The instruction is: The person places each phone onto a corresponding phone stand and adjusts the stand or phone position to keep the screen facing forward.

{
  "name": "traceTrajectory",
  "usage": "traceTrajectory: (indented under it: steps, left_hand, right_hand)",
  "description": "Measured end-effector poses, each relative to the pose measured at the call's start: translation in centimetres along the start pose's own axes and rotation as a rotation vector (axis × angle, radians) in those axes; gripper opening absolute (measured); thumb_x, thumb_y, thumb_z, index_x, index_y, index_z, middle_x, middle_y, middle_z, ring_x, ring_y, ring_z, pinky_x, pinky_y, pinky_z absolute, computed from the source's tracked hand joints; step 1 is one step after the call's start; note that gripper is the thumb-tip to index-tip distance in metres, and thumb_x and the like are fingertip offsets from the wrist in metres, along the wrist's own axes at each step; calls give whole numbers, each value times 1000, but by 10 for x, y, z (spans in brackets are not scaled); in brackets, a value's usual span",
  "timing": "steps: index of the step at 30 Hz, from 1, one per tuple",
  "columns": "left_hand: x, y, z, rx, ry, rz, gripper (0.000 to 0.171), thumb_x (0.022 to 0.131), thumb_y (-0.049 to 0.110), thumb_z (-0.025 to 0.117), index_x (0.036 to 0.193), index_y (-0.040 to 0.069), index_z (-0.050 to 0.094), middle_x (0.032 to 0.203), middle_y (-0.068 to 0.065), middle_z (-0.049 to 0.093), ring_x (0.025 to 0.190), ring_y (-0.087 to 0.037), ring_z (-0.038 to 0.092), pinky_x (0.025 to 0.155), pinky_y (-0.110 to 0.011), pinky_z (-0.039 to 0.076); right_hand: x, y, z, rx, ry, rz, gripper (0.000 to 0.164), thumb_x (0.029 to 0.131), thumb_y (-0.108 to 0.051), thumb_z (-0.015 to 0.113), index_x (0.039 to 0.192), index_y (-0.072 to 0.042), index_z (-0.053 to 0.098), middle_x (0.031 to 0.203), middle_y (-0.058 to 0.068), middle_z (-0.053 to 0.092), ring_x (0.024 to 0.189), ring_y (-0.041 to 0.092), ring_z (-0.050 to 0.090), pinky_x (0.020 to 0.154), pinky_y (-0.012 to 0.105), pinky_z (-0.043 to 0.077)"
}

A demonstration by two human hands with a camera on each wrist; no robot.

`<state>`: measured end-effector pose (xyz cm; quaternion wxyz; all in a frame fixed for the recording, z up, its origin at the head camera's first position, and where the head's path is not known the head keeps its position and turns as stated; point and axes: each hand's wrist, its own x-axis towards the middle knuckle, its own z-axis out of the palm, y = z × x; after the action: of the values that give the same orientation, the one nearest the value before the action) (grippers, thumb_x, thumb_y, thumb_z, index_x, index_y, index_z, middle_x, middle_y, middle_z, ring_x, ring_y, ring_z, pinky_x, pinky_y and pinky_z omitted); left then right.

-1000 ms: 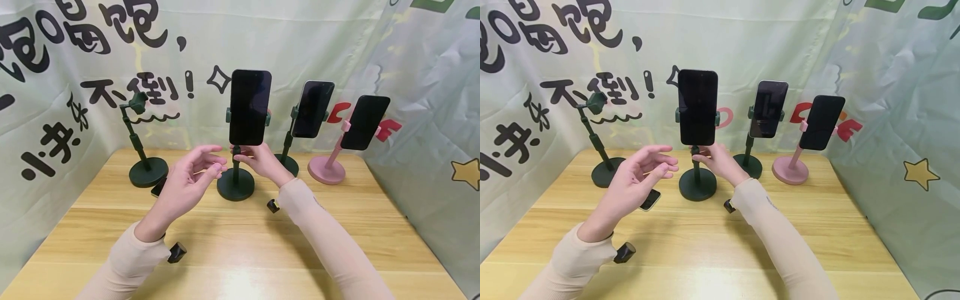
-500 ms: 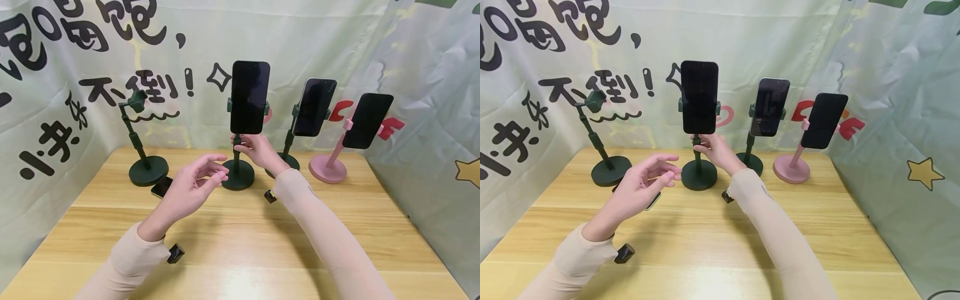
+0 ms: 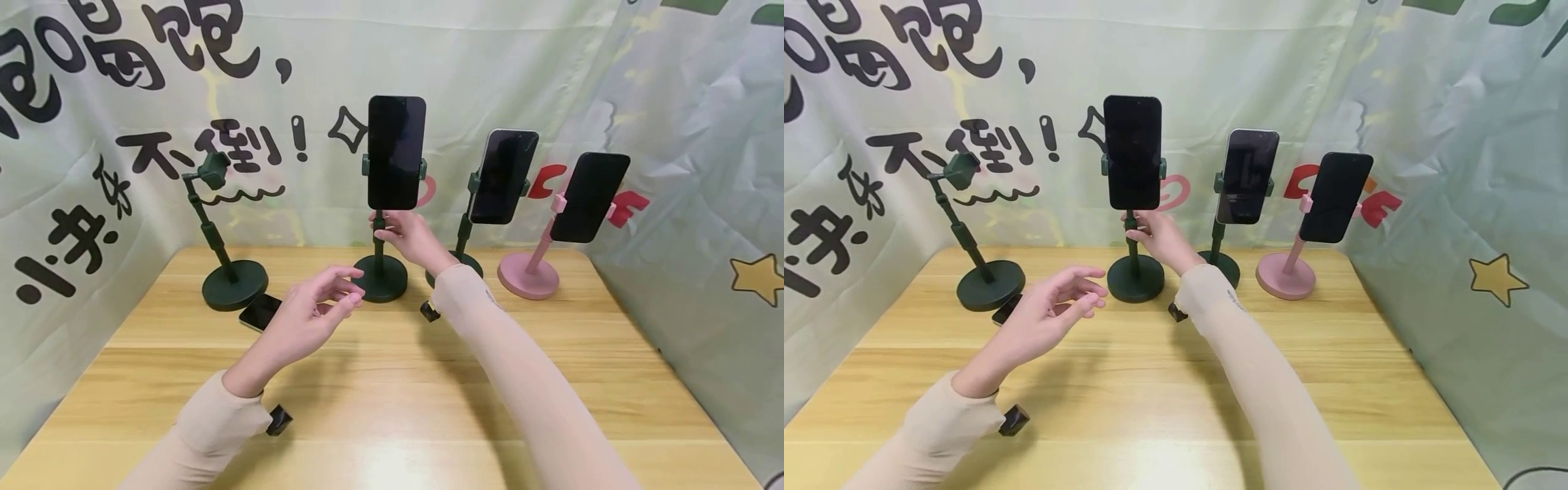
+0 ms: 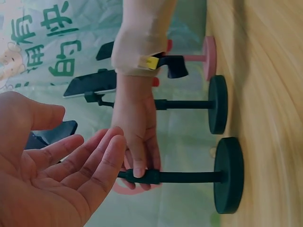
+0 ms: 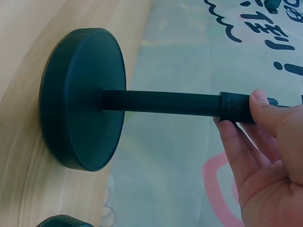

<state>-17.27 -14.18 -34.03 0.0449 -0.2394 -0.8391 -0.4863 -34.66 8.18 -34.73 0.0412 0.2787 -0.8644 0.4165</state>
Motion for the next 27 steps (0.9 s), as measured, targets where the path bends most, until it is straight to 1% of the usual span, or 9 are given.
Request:
traceTrajectory:
  steps: [4,9,12,14,17,20,21,23,27]
  left_hand:
    - [2,-8,2,19,-11,-2,31,108,22,68,138,18,65,114,1,80,102,-16,77,87,-40,66]
    - [3,-17,3,59,-14,4,31,107,20,69,138,16,65,114,-1,80,103,-19,77,85,-35,64]
    - [2,-20,3,70,-16,7,31,107,18,69,138,16,66,114,-1,80,103,-21,77,81,-32,62]
    - [2,-22,2,77,-19,8,32,106,18,69,138,16,65,114,-1,80,103,-21,78,79,-31,62]
    - [2,-24,1,98,-25,-2,32,107,19,69,139,18,65,114,1,79,102,-19,78,78,-30,61]
    - [2,-26,-1,122,-28,-19,31,108,23,68,139,21,64,116,3,79,101,-16,77,78,-31,61]
    - [2,-27,-2,129,-28,-24,31,108,23,68,139,21,64,116,3,79,101,-16,77,77,-32,61]
    - [2,-30,-4,137,-26,-28,31,108,24,67,139,21,64,117,3,79,100,-16,78,76,-33,60]
    - [0,-36,-9,149,-16,-37,33,109,24,66,141,19,64,117,-1,79,102,-19,78,76,-34,58]
  right_hand:
    - [3,1,0,3,1,9,31,105,-11,68,135,-7,67,135,16,74,129,31,72,113,46,56]
    - [5,1,-1,-14,1,38,34,105,-13,69,138,-9,66,139,14,72,132,32,70,114,48,56]
    - [6,2,-1,5,-3,56,36,105,-15,70,140,-10,66,141,14,72,133,32,70,114,49,56]
    - [5,3,-1,36,-8,75,39,105,-16,70,144,-9,65,144,15,70,134,32,69,115,48,55]
    - [3,5,-2,80,-10,117,49,106,-18,70,152,-9,58,149,16,65,136,33,67,116,49,54]
    - [-1,5,-3,90,-11,150,56,106,-20,70,158,-8,51,153,17,61,136,35,66,116,49,53]
    - [-2,5,-3,83,-7,156,57,106,-20,70,158,-7,51,153,17,61,135,36,67,116,49,54]
    - [-5,4,-3,64,4,167,53,106,-21,70,155,-6,56,149,18,65,132,36,69,114,48,56]
    - [-10,0,-4,-15,35,207,40,106,-25,71,141,-5,69,131,16,76,120,32,75,109,46,59]
